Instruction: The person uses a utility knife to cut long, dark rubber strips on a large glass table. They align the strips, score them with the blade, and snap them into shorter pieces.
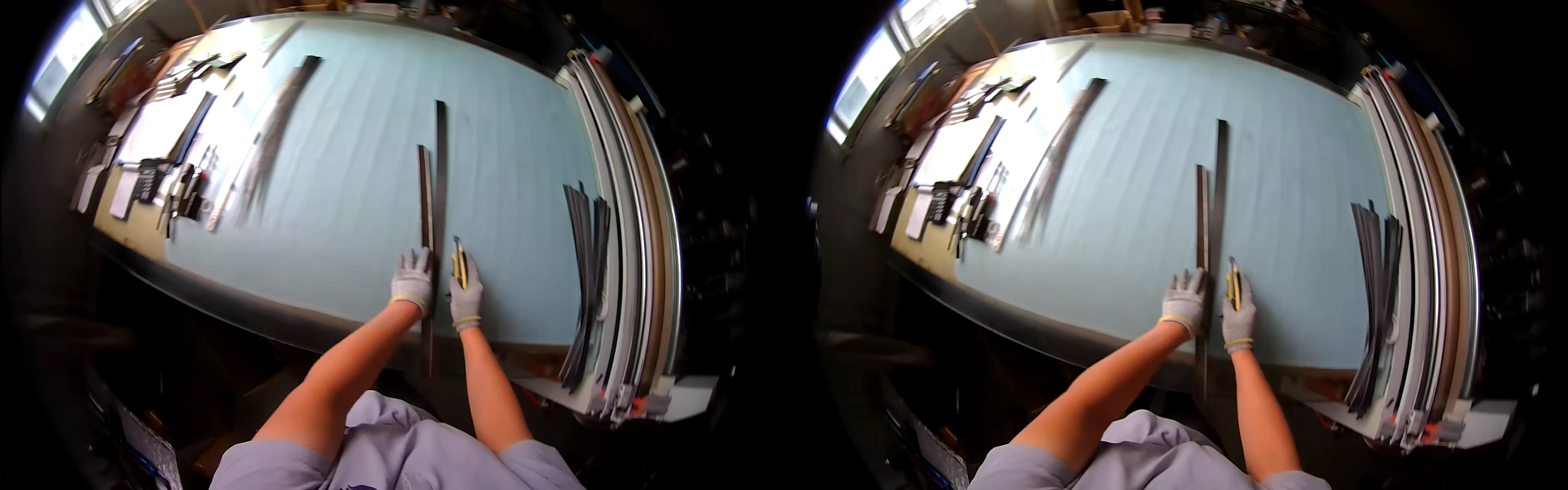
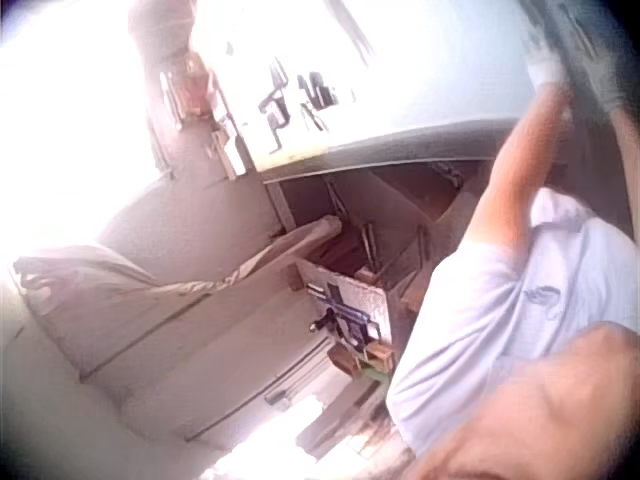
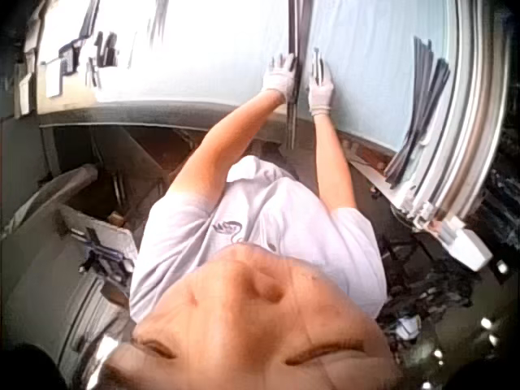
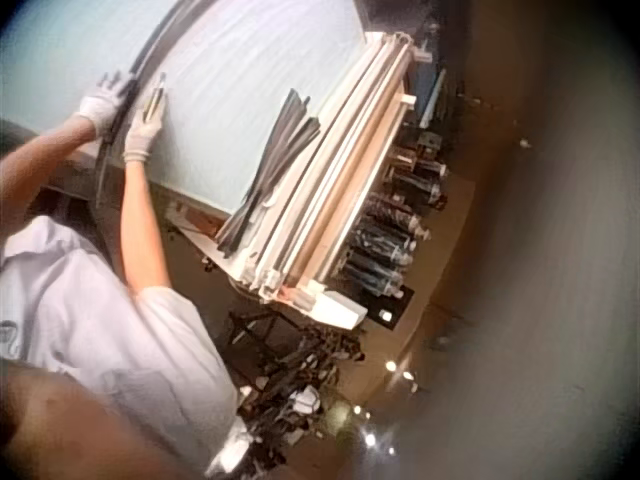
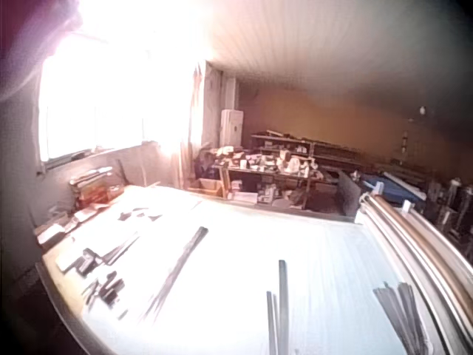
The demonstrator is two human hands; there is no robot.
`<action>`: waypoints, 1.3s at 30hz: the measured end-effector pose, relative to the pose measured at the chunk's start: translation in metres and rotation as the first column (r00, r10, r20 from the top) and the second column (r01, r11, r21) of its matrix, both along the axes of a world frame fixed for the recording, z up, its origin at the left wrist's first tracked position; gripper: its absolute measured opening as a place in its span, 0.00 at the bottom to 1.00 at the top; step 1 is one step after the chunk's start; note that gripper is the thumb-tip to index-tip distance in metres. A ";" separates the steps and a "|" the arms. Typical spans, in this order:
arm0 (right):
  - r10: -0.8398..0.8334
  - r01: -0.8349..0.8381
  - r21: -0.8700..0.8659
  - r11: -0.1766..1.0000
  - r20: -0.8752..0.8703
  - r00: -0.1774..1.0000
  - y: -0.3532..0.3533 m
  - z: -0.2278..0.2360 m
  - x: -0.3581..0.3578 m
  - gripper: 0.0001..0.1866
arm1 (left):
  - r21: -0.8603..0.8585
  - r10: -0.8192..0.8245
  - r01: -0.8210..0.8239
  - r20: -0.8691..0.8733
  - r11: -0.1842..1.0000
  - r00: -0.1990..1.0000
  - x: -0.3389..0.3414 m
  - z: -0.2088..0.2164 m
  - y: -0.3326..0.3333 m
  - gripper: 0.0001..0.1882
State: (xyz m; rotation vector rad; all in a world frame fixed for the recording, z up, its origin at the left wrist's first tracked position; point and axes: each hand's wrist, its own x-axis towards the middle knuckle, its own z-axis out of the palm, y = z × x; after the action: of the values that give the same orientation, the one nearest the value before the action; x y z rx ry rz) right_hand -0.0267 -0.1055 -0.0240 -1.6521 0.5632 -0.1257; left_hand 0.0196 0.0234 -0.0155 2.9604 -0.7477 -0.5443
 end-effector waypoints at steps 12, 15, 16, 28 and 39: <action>0.094 -0.110 -0.538 0.836 -0.058 0.994 -0.019 0.004 0.000 0.34 | 0.021 -0.106 0.107 -0.064 0.994 0.992 -0.021 0.008 -0.017 0.68; 0.104 -0.132 -0.559 0.818 -0.081 0.991 -0.018 -0.003 0.015 0.34 | 0.052 -0.123 0.125 -0.041 0.991 0.992 -0.020 0.007 -0.017 0.68; 0.113 -0.156 -0.560 0.814 -0.111 0.987 -0.018 -0.004 0.019 0.34 | 0.051 -0.115 0.118 -0.062 0.992 0.991 -0.020 0.010 -0.018 0.66; 0.183 -0.208 -0.544 0.813 -0.101 0.978 -0.015 -0.015 0.007 0.35 | 0.057 -0.104 0.106 -0.047 0.993 0.994 -0.020 0.005 -0.020 0.63; 0.224 -0.235 -0.497 0.835 -0.084 0.971 -0.003 -0.009 -0.089 0.36 | 0.109 -0.122 0.129 -0.062 0.986 0.991 -0.020 0.017 -0.023 0.50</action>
State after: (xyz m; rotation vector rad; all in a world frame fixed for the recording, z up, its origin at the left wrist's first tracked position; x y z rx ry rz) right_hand -0.1154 -0.1084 -0.0327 -2.2255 0.3559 -0.0808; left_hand 0.0001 0.0004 0.0016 3.0004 -0.9332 -0.6962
